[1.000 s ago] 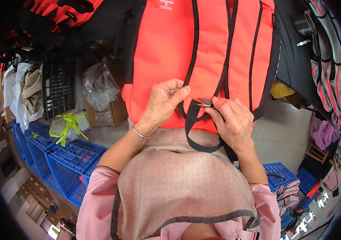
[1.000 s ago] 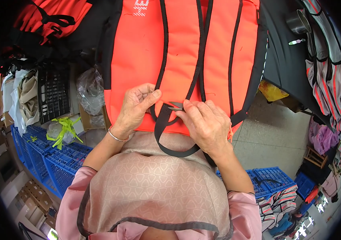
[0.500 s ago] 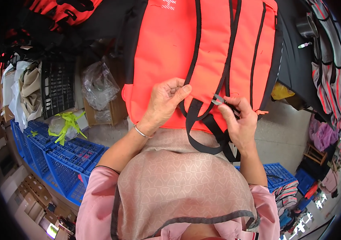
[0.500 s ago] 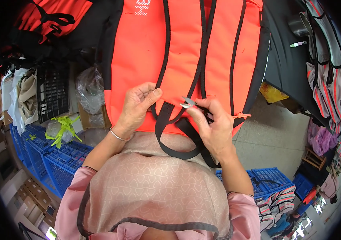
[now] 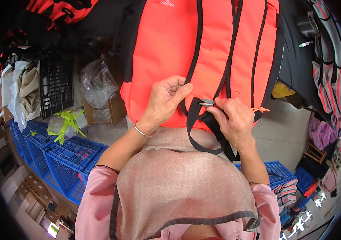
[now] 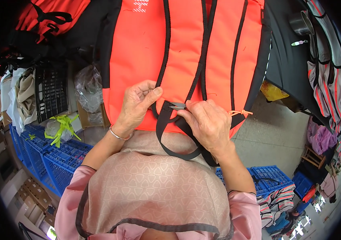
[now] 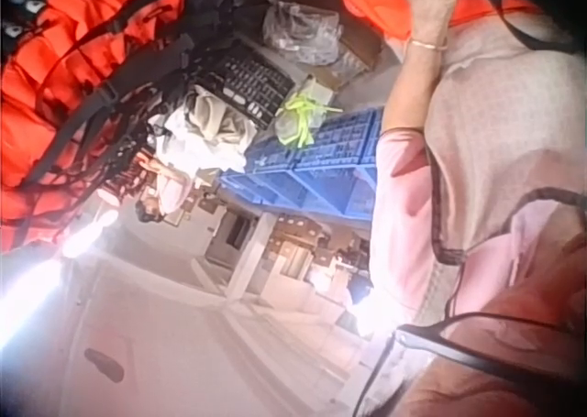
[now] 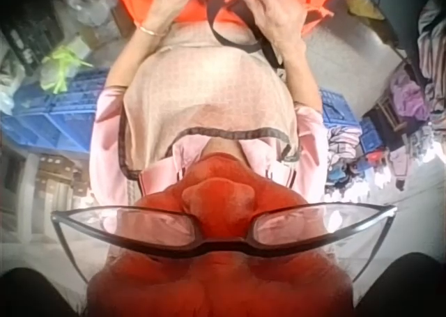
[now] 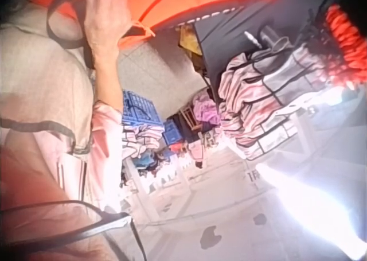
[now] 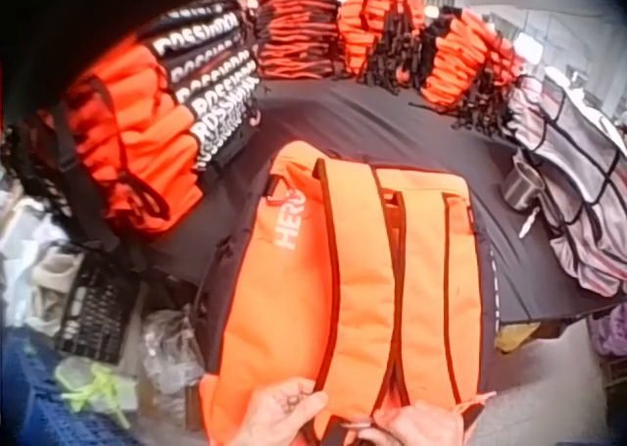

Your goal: Inspect several red and white backpacks and stack them onto a pile.

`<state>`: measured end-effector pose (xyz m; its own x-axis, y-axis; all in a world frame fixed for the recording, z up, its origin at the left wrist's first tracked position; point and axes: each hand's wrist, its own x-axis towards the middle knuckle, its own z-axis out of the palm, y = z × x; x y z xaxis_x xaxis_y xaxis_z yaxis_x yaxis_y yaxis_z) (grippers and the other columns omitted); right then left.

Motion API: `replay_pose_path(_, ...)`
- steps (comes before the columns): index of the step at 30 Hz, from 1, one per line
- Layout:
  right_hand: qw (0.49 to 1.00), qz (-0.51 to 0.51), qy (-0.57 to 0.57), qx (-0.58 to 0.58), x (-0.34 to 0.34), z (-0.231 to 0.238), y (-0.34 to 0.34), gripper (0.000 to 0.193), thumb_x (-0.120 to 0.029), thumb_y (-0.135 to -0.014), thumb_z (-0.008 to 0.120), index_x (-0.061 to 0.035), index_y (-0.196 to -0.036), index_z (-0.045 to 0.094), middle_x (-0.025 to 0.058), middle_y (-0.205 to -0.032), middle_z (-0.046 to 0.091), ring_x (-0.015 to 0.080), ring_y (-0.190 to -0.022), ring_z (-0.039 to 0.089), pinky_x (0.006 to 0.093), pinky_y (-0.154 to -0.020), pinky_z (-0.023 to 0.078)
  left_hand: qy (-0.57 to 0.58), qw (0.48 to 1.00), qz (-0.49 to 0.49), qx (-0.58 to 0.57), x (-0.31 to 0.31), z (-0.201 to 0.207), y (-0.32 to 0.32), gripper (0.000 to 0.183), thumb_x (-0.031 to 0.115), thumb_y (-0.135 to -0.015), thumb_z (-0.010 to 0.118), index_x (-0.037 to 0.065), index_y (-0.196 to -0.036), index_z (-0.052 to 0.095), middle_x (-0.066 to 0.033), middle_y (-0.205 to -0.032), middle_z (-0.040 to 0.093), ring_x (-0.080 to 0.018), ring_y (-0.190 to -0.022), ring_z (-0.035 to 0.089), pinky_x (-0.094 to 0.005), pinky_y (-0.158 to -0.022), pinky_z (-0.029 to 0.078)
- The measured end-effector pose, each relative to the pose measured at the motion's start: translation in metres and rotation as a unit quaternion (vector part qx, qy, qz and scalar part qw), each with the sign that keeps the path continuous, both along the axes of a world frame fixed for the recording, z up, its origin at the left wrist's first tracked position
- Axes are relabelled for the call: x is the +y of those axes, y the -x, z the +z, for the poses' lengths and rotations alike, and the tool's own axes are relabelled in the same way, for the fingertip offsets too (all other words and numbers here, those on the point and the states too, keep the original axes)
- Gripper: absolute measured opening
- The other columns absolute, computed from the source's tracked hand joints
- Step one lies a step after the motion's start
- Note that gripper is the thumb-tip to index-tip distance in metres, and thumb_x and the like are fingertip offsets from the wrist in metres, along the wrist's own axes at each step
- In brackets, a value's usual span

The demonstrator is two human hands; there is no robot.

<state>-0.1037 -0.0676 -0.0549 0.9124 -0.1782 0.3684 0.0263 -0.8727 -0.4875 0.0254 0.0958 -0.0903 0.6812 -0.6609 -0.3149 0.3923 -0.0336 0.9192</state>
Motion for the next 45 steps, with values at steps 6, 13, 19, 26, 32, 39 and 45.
replay_pose_path(6,0.993,0.086,0.081,0.031,-0.017,0.010,-0.012,0.026,-0.024,-0.070,0.080,-0.0072,-0.082,0.063,0.0018,-0.065,0.053,0.0181,-0.058,0.055,0.0328,-0.048,0.042,0.025,1.000,-0.013,0.003,0.003,-0.009,-0.003,0.018,0.017,-0.095,0.065,-0.001,-0.094,0.065,0.0054,-0.078,0.060,-0.0004,-0.071,0.052,-0.0169,-0.063,0.042)
replay_pose_path(13,0.964,0.196,0.169,0.063,-0.031,0.037,-0.037,0.021,-0.025,-0.075,0.074,-0.0103,-0.079,0.060,0.0010,-0.065,0.050,0.0157,-0.062,0.055,0.0310,-0.049,0.041,0.038,0.997,-0.058,0.030,0.005,-0.003,-0.009,0.017,0.017,-0.095,0.065,0.000,-0.091,0.063,0.0058,-0.078,0.058,-0.0004,-0.071,0.051,-0.0173,-0.063,0.042)
replay_pose_path(19,0.935,0.284,0.188,0.099,-0.038,0.040,-0.054,0.018,-0.024,-0.073,0.070,-0.0124,-0.077,0.057,-0.0001,-0.065,0.049,0.0155,-0.064,0.056,0.0303,-0.052,0.042,0.027,0.996,-0.083,0.024,0.008,-0.006,-0.012,0.018,0.017,-0.095,0.065,0.000,-0.089,0.062,0.0056,-0.077,0.057,-0.0005,-0.070,0.051,-0.0181,-0.062,0.042)
replay_pose_path(26,0.942,0.284,0.139,0.115,-0.041,0.031,-0.052,0.019,-0.026,-0.076,0.071,-0.0126,-0.077,0.057,-0.0003,-0.063,0.048,0.0168,-0.062,0.057,0.0329,-0.051,0.043,0.047,0.993,-0.065,0.088,0.005,-0.005,-0.013,0.017,0.017,-0.094,0.066,0.002,-0.087,0.062,0.0059,-0.077,0.056,-0.0004,-0.071,0.050,-0.0173,-0.063,0.040)
replay_pose_path(32,0.921,0.204,-0.163,0.289,-0.047,0.035,-0.032,0.025,-0.026,-0.081,0.076,-0.0065,-0.083,0.061,0.0033,-0.069,0.059,0.0162,-0.066,0.062,0.0317,-0.054,0.047,0.027,0.993,-0.068,0.090,0.007,-0.001,-0.013,0.017,0.018,-0.095,0.065,0.002,-0.087,0.063,0.0055,-0.077,0.057,-0.0011,-0.070,0.050,-0.0176,-0.063,0.041)
replay_pose_path(39,0.892,0.094,-0.223,0.381,-0.009,0.021,-0.011,0.091,-0.027,-0.068,0.088,-0.0108,-0.144,0.043,0.0100,-0.080,0.068,0.0181,-0.076,0.068,0.0316,-0.072,0.053,0.008,0.990,-0.057,0.128,-0.002,-0.010,-0.010,0.020,0.022,-0.097,0.061,0.002,-0.094,0.064,0.0031,-0.077,0.060,-0.0041,-0.071,0.056,-0.0210,-0.061,0.047)
replay_pose_path(45,0.740,0.138,-0.520,0.402,-0.034,0.031,0.001,0.021,-0.010,-0.085,0.073,-0.0006,-0.103,0.072,0.0089,-0.092,0.073,0.0144,-0.088,0.068,0.0295,-0.080,0.053,-0.012,0.996,-0.059,0.065,-0.007,-0.014,-0.014,0.023,0.024,-0.098,0.058,0.001,-0.100,0.064,0.0037,-0.080,0.060,-0.0061,-0.069,0.058,-0.0218,-0.059,0.049)
